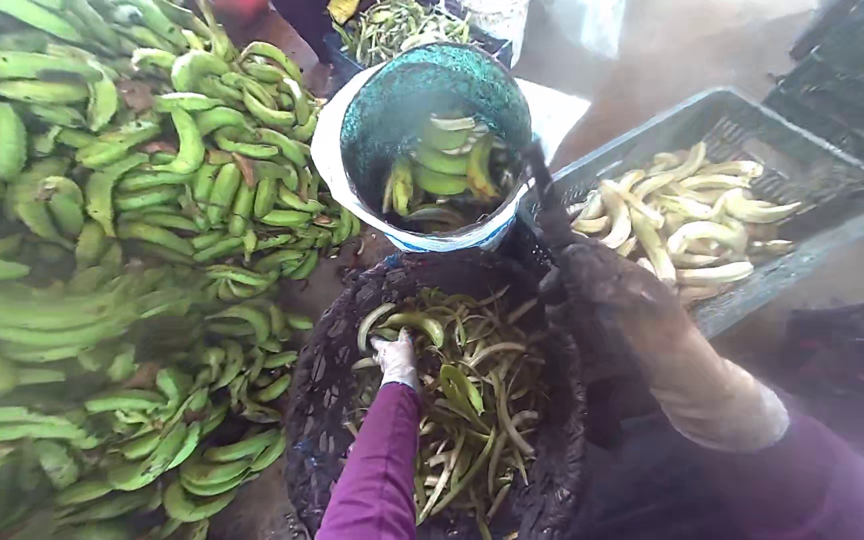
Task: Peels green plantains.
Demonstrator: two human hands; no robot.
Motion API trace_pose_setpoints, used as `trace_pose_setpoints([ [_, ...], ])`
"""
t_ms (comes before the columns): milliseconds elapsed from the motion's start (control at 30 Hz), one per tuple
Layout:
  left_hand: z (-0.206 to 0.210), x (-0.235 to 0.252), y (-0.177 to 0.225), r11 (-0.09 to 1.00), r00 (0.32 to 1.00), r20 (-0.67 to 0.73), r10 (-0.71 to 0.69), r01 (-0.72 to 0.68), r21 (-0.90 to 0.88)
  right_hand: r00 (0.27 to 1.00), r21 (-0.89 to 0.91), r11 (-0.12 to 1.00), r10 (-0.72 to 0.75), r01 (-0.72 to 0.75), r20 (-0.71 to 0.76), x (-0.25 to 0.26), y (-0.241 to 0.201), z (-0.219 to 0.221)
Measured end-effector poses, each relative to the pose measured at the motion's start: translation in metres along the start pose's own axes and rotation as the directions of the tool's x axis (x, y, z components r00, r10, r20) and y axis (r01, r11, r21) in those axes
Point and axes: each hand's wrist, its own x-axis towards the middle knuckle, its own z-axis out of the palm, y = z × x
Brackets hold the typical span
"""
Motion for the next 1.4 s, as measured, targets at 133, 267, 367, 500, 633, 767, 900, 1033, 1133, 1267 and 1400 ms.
trace_pose_setpoints([
  [133,0.019,0.018,-0.005,0.981,0.997,-0.076,0.000,0.015,0.192,1.000,-0.146,0.989,0.013,-0.011,0.012,0.013,-0.004,0.013],
  [267,0.003,0.025,-0.023,0.986,0.998,0.038,0.052,-0.045,-0.163,0.995,-0.440,0.893,-0.098,0.096,0.020,0.014,0.003,0.020],
  [367,-0.048,-0.015,-0.014,0.777,0.958,0.224,0.179,0.002,-0.630,0.975,-0.549,0.807,-0.209,0.215,0.076,0.011,0.012,0.026],
  [500,-0.121,-0.091,0.013,0.318,0.879,0.342,0.333,0.237,-0.918,0.967,-0.598,0.764,-0.142,0.244,0.212,-0.005,0.020,0.043],
  [633,-0.157,-0.142,0.015,0.178,0.849,0.377,0.371,0.333,-0.926,0.907,-0.601,0.692,-0.207,0.401,0.366,-0.034,0.038,0.079],
  [767,-0.173,-0.173,0.002,0.234,0.839,0.415,0.352,0.351,-0.907,0.778,-0.533,0.567,-0.456,0.628,0.432,-0.054,0.067,0.110],
  [900,-0.188,-0.183,-0.006,0.284,0.851,0.402,0.337,0.315,-0.906,0.751,-0.451,0.604,-0.476,0.657,0.457,-0.069,0.066,0.118],
  [1033,-0.191,-0.187,-0.002,0.388,0.901,0.324,0.290,0.198,-0.900,0.748,-0.441,0.608,-0.483,0.660,0.455,-0.072,0.066,0.116],
  [1133,-0.176,-0.200,-0.010,0.554,0.872,0.277,0.403,0.009,-0.833,0.826,-0.574,0.595,-0.444,0.562,0.348,-0.053,0.076,0.115],
  [1267,-0.166,-0.212,-0.028,0.488,0.782,0.380,0.493,0.113,-0.865,0.918,-0.731,0.556,-0.274,0.395,0.288,-0.020,0.073,0.093],
  [1400,-0.189,-0.196,-0.017,0.388,0.832,0.241,0.499,0.034,-0.921,0.837,-0.484,0.709,-0.289,0.513,0.464,-0.051,0.064,0.096],
])
